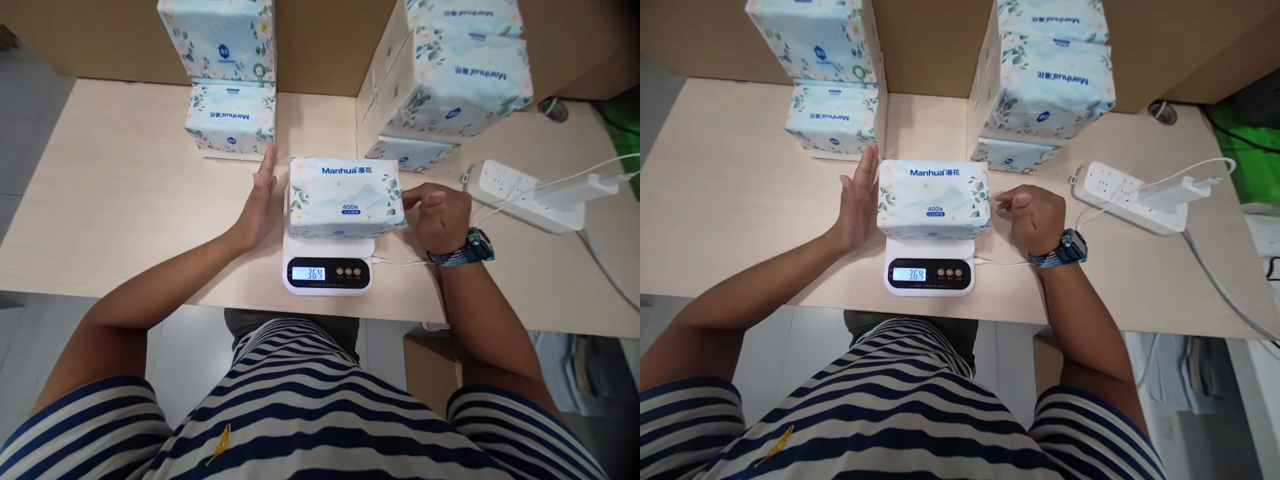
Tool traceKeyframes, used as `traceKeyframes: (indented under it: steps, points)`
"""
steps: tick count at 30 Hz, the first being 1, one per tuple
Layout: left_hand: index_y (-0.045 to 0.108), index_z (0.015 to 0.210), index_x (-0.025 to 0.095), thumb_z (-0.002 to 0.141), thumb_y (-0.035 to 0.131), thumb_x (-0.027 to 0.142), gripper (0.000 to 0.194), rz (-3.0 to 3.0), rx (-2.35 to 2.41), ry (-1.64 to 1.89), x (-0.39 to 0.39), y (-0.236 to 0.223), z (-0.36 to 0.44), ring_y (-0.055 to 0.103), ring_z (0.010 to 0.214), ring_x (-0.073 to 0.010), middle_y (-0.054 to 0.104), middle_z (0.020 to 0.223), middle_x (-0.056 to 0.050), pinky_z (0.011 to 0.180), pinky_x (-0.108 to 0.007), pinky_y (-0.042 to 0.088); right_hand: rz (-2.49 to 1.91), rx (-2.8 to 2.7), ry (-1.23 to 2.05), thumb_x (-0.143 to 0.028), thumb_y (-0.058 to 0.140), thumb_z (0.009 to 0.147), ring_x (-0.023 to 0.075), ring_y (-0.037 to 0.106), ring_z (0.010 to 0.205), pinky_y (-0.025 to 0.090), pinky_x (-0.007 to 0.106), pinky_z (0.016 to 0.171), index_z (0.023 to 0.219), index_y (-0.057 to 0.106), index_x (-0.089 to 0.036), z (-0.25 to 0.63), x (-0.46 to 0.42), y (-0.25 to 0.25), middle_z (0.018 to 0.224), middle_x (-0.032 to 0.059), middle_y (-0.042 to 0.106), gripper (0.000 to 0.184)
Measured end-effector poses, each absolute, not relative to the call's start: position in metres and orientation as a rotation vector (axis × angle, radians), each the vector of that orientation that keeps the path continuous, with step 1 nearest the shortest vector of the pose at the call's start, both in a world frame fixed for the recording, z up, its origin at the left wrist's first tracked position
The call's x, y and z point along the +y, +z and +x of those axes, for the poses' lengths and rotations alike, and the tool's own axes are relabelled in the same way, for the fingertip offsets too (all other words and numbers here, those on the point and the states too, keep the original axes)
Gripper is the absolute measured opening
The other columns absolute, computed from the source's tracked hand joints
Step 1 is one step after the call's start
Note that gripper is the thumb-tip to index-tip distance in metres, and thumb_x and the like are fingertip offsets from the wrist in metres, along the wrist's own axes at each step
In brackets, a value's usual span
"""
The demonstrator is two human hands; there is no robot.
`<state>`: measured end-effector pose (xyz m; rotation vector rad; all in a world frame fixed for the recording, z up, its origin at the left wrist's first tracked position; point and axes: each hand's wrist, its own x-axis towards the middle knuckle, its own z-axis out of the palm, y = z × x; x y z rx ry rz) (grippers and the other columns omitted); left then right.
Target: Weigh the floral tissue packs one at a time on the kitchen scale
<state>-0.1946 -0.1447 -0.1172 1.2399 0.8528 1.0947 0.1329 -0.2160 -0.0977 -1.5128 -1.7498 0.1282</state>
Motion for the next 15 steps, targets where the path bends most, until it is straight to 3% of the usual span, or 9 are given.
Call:
traceKeyframes:
  steps: [5, 11, 15]
  points:
    - [0.051, 0.162, 0.044, 0.105, 0.021, 0.083, 0.075, 1.346, 0.818, 1.099, -0.145, -0.118, -0.196, 0.004, 0.178, -0.0231, 0.03, 0.184, 0.015, 0.146, -0.043, 0.013, -1.482, -1.732, 0.15, -0.085, 0.023, 0.103, 0.0285, 0.078, 0.073, 0.06, 0.048, 0.07, 0.085, 0.083, -0.033, 0.14, -0.215, -0.098, 0.073, 0.0093, 0.079, 0.081]
    - [0.046, 0.164, 0.048, 0.102, 0.02, 0.088, 0.079, 1.462, 0.777, 1.081, -0.145, -0.117, -0.199, 0.002, 0.178, -0.0228, 0.028, 0.184, 0.019, 0.146, -0.042, 0.016, -1.492, -1.857, 0.116, -0.088, 0.011, 0.1, 0.0292, 0.077, 0.073, 0.054, 0.046, 0.063, 0.067, 0.071, -0.029, 0.143, -0.219, -0.091, 0.068, 0.0106, 0.076, 0.091]
    - [0.045, 0.164, 0.05, 0.105, 0.014, 0.084, 0.076, 1.48, 0.764, 1.075, -0.145, -0.12, -0.198, 0.005, 0.178, -0.0239, 0.03, 0.183, 0.02, 0.145, -0.048, 0.02, -1.494, -1.915, 0.116, -0.087, 0.009, 0.101, 0.0283, 0.079, 0.079, 0.057, 0.045, 0.069, 0.079, 0.079, -0.029, 0.145, -0.22, -0.092, 0.073, 0.0096, 0.077, 0.094]
